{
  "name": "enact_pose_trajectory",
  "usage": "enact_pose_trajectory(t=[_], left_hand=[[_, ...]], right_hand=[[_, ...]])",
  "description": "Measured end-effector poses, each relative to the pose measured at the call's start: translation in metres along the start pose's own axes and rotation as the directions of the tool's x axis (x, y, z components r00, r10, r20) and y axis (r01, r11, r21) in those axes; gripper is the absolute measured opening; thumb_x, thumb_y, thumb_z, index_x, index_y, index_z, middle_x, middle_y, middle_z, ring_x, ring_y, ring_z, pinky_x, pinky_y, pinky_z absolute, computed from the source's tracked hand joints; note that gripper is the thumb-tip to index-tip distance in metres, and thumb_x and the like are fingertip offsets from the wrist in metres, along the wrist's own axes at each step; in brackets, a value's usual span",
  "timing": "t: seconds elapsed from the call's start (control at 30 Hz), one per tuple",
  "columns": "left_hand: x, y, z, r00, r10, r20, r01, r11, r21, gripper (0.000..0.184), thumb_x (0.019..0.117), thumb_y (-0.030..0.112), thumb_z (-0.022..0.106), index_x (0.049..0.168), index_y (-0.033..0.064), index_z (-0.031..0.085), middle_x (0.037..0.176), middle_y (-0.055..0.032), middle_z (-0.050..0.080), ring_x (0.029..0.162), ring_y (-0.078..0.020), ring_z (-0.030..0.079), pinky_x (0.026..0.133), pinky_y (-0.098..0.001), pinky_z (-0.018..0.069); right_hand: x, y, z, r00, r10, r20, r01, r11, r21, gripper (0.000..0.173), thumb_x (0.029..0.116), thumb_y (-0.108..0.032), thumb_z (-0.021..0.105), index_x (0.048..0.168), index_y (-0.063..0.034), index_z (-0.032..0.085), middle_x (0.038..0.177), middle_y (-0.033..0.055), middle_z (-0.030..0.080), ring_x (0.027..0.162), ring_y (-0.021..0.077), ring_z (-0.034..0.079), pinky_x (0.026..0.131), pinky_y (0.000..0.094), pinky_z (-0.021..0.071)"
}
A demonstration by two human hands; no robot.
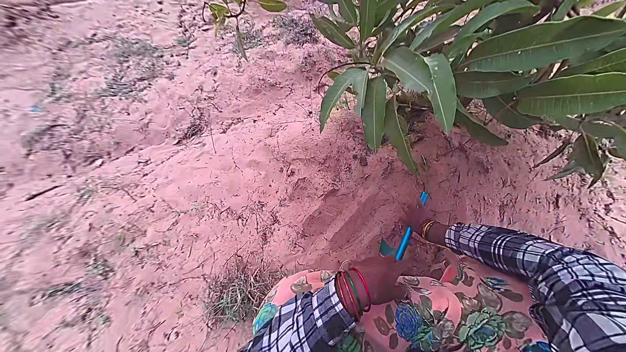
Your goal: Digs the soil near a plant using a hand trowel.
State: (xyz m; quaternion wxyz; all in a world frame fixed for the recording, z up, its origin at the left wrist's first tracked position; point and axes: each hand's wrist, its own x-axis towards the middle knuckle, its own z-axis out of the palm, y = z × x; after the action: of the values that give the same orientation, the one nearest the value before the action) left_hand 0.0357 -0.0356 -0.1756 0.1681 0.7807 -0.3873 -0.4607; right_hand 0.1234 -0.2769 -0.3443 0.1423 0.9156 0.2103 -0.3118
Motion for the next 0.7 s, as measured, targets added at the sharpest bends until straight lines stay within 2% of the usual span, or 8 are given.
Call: enact_pose_trajectory(t=[0.13, 0.23, 0.27, 0.33, 0.47, 0.53, 0.63, 0.7], left_hand=[[0.003, 0.005, 0.003, 0.995, -0.081, 0.056, 0.082, 0.997, -0.015, 0.051, 0.1081, 0.031, 0.052, 0.156, 0.0149, 0.043, 0.146, -0.0220, 0.054, 0.127, -0.0408, 0.059, 0.105, -0.0599, 0.0472], [0.011, 0.015, 0.015, 0.951, -0.170, 0.257, 0.161, 0.985, 0.057, 0.048, 0.1129, 0.036, 0.037, 0.148, 0.0054, 0.051, 0.136, -0.0279, 0.060, 0.127, -0.0466, 0.058, 0.104, -0.0661, 0.0427], [0.014, 0.021, 0.020, 0.931, -0.161, 0.327, 0.132, 0.985, 0.110, 0.049, 0.1139, 0.034, 0.033, 0.142, 0.0006, 0.055, 0.132, -0.0301, 0.061, 0.124, -0.0495, 0.058, 0.101, -0.0682, 0.0430], [0.018, 0.032, 0.026, 0.905, -0.153, 0.396, 0.081, 0.978, 0.192, 0.048, 0.1148, 0.030, 0.028, 0.141, -0.0011, 0.055, 0.133, -0.0297, 0.061, 0.123, -0.0502, 0.058, 0.098, -0.0676, 0.0445], [0.030, 0.009, 0.036, 0.974, -0.088, 0.210, 0.063, 0.990, 0.122, 0.044, 0.1116, 0.030, 0.041, 0.149, 0.0087, 0.051, 0.132, -0.0262, 0.063, 0.121, -0.0476, 0.062, 0.097, -0.0665, 0.0479], [0.017, 0.021, 0.013, 0.967, -0.140, 0.213, 0.129, 0.989, 0.068, 0.047, 0.1111, 0.027, 0.044, 0.154, 0.0064, 0.044, 0.144, -0.0268, 0.055, 0.133, -0.0465, 0.054, 0.107, -0.0649, 0.0416], [0.019, 0.019, 0.016, 0.967, -0.149, 0.208, 0.138, 0.988, 0.067, 0.048, 0.1107, 0.030, 0.044, 0.154, 0.0092, 0.045, 0.147, -0.0223, 0.054, 0.133, -0.0434, 0.054, 0.104, -0.0644, 0.0440], [0.021, 0.018, 0.019, 0.968, -0.125, 0.217, 0.117, 0.992, 0.049, 0.047, 0.1110, 0.030, 0.044, 0.153, 0.0085, 0.046, 0.144, -0.0235, 0.056, 0.131, -0.0442, 0.055, 0.103, -0.0646, 0.0445]], right_hand=[[-0.006, -0.008, -0.007, 0.998, 0.065, -0.026, -0.064, 0.997, 0.054, 0.062, 0.0935, 0.009, 0.060, 0.150, -0.0152, 0.054, 0.164, 0.0227, 0.035, 0.152, 0.0531, 0.025, 0.114, 0.0825, 0.0143], [-0.007, -0.009, -0.005, 0.999, 0.015, -0.047, -0.011, 0.997, 0.080, 0.064, 0.0939, 0.011, 0.057, 0.152, -0.0179, 0.052, 0.166, 0.0224, 0.032, 0.152, 0.0531, 0.024, 0.114, 0.0823, 0.0152], [-0.007, -0.009, -0.005, 1.000, -0.021, -0.023, 0.023, 0.996, 0.086, 0.065, 0.0946, 0.010, 0.056, 0.153, -0.0188, 0.051, 0.166, 0.0235, 0.031, 0.153, 0.0525, 0.023, 0.115, 0.0811, 0.0156], [-0.007, -0.009, -0.006, 0.994, -0.106, -0.004, 0.106, 0.991, 0.083, 0.064, 0.0937, 0.011, 0.058, 0.151, -0.0178, 0.052, 0.163, 0.0255, 0.034, 0.153, 0.0511, 0.026, 0.115, 0.0796, 0.0188], [-0.006, -0.010, -0.005, 0.980, -0.191, -0.048, 0.195, 0.977, 0.081, 0.064, 0.0897, 0.012, 0.061, 0.147, -0.0157, 0.057, 0.155, 0.0228, 0.047, 0.149, 0.0460, 0.036, 0.116, 0.0766, 0.0205], [-0.005, -0.001, -0.004, 0.958, -0.270, -0.100, 0.281, 0.952, 0.124, 0.071, 0.0809, 0.013, 0.069, 0.145, -0.0166, 0.059, 0.150, 0.0205, 0.052, 0.145, 0.0444, 0.041, 0.116, 0.0741, 0.0221], [-0.006, 0.011, -0.007, 0.931, -0.358, -0.073, 0.366, 0.912, 0.186, 0.083, 0.0759, 0.009, 0.076, 0.150, -0.0220, 0.054, 0.155, 0.0182, 0.048, 0.147, 0.0439, 0.037, 0.114, 0.0705, 0.0266], [-0.009, 0.012, -0.002, 0.920, -0.387, -0.053, 0.389, 0.895, 0.220, 0.082, 0.0759, 0.008, 0.075, 0.151, -0.0193, 0.054, 0.155, 0.0188, 0.048, 0.146, 0.0447, 0.038, 0.113, 0.0713, 0.0285]])
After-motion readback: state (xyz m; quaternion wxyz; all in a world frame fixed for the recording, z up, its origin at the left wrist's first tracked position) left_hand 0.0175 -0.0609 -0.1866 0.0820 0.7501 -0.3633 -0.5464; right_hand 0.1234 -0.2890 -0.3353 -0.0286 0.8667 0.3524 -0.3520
